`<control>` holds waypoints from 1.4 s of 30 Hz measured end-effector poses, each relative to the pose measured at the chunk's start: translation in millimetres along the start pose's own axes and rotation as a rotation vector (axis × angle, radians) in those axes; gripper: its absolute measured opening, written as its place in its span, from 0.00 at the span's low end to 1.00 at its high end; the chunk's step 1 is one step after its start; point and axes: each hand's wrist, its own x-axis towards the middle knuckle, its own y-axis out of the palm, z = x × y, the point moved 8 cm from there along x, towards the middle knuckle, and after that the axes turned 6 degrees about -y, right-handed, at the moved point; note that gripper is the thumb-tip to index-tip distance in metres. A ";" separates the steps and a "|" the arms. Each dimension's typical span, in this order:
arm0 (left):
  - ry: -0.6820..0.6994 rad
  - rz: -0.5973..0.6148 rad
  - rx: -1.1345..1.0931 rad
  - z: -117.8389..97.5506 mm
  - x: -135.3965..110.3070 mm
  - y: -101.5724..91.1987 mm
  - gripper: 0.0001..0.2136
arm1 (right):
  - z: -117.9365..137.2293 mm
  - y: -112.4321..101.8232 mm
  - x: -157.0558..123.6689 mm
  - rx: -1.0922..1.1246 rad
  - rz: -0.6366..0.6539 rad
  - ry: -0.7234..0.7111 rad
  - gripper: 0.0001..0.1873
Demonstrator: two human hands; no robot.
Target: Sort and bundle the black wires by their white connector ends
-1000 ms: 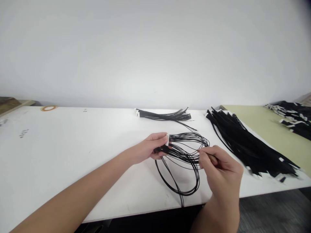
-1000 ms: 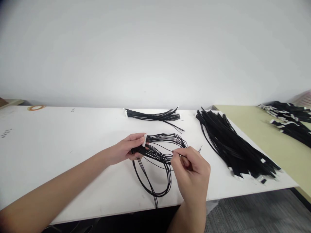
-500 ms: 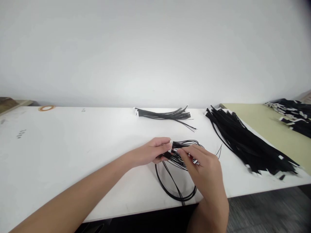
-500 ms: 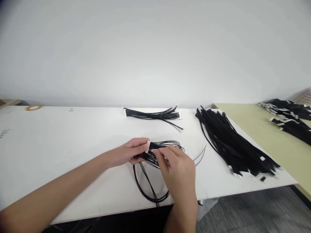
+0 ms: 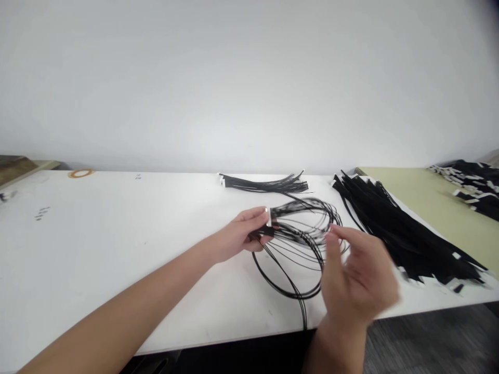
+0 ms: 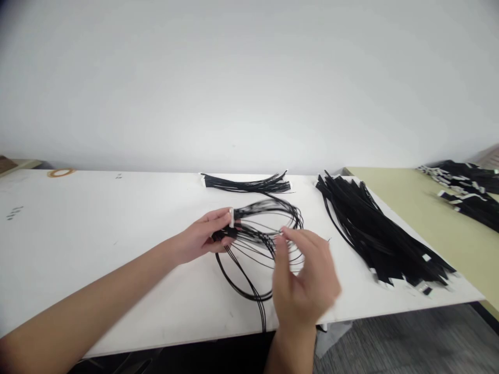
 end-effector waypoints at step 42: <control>0.051 -0.087 -0.020 -0.5 2.5 -5.7 0.12 | -56.6 7.3 -30.3 0.789 0.268 0.844 0.05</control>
